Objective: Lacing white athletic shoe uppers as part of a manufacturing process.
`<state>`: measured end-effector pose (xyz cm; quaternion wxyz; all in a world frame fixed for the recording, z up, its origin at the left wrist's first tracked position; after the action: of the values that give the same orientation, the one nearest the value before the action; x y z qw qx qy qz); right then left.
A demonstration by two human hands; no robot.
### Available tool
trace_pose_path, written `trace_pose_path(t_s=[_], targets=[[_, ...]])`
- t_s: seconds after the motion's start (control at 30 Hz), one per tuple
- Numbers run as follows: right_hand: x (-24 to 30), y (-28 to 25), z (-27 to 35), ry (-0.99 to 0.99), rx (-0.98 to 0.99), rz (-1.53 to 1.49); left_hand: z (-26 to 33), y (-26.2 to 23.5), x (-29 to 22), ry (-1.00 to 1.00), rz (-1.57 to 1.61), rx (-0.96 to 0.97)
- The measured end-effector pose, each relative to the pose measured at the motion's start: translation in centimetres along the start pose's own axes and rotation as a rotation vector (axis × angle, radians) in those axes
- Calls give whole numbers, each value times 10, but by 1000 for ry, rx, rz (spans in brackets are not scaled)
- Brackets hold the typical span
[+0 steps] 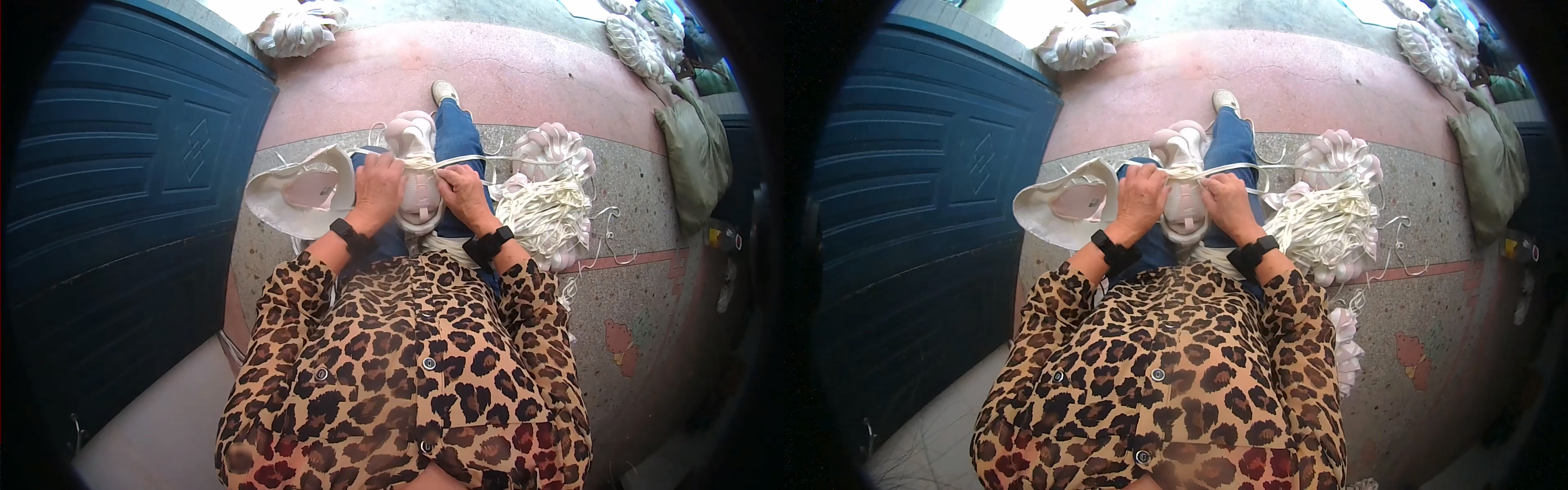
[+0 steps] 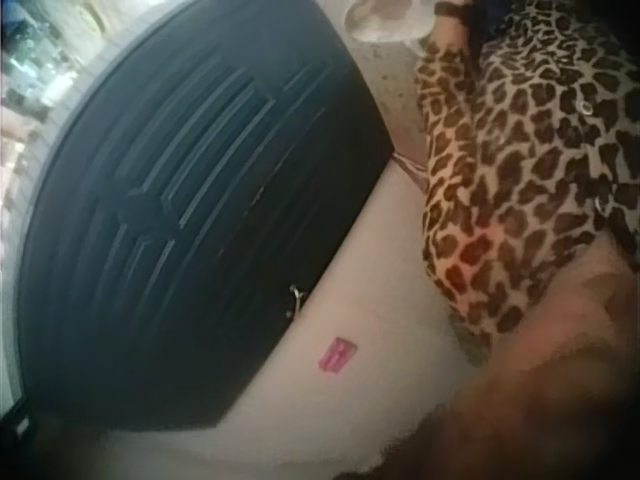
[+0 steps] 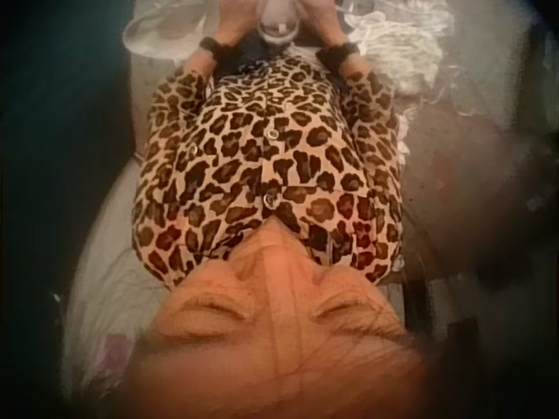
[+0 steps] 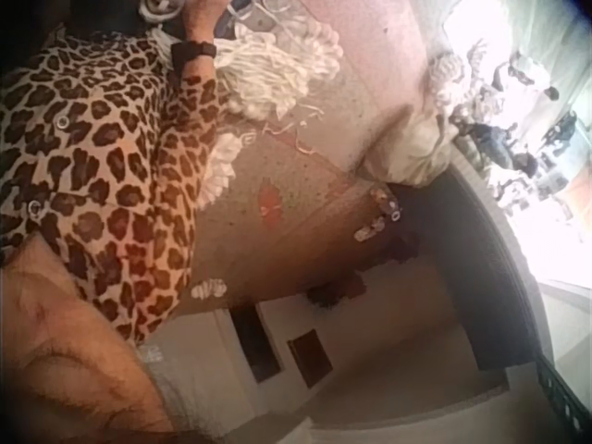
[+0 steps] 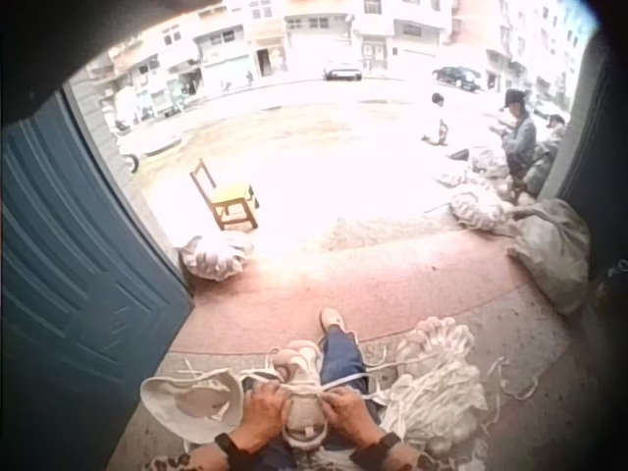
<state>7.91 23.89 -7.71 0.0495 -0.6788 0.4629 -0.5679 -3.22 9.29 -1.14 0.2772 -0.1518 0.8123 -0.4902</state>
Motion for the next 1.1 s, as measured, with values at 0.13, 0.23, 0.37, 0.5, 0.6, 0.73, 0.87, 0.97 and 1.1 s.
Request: trace_pose_path(t_s=[0.13, 0.23, 0.37, 0.5, 0.6, 0.73, 0.87, 0.97, 1.1], targets=[[15, 0, 0, -8, -53, 16, -23, 24, -8, 163, 96, 114], [30, 1, -3, -161, -6, 188, -35, 46, -7, 246, 65, 262], [48, 10, -16, -307, 175, 606, -50, 38, 21, 24, 311, 115], [50, 8, -30, -469, 201, 571, -62, 38, 30, -403, 660, 369], [62, -23, -36, -433, -65, 315, -67, 49, 29, -519, 857, 402], [116, -166, -94, -401, -526, -103, -65, 72, 5, -399, 807, 584], [173, -323, -102, -513, -892, 696, -59, 72, -18, -196, 546, 532], [143, -369, -91, -616, -815, 517, -60, 47, -19, 49, 260, 398], [68, -293, -97, 265, -851, -680, -23, 29, 2, 80, -67, 378]])
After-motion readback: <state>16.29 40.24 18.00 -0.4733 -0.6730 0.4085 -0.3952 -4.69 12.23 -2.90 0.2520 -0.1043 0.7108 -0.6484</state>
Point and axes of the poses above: each hand's wrist, its own z-axis away from the middle knuckle, its own y-axis out of the palm, x = y × z, the point moved 5 cm from there along -z, towards the middle knuckle, and after that the axes turned 11 degrees about -x, right-handed, at the moved point
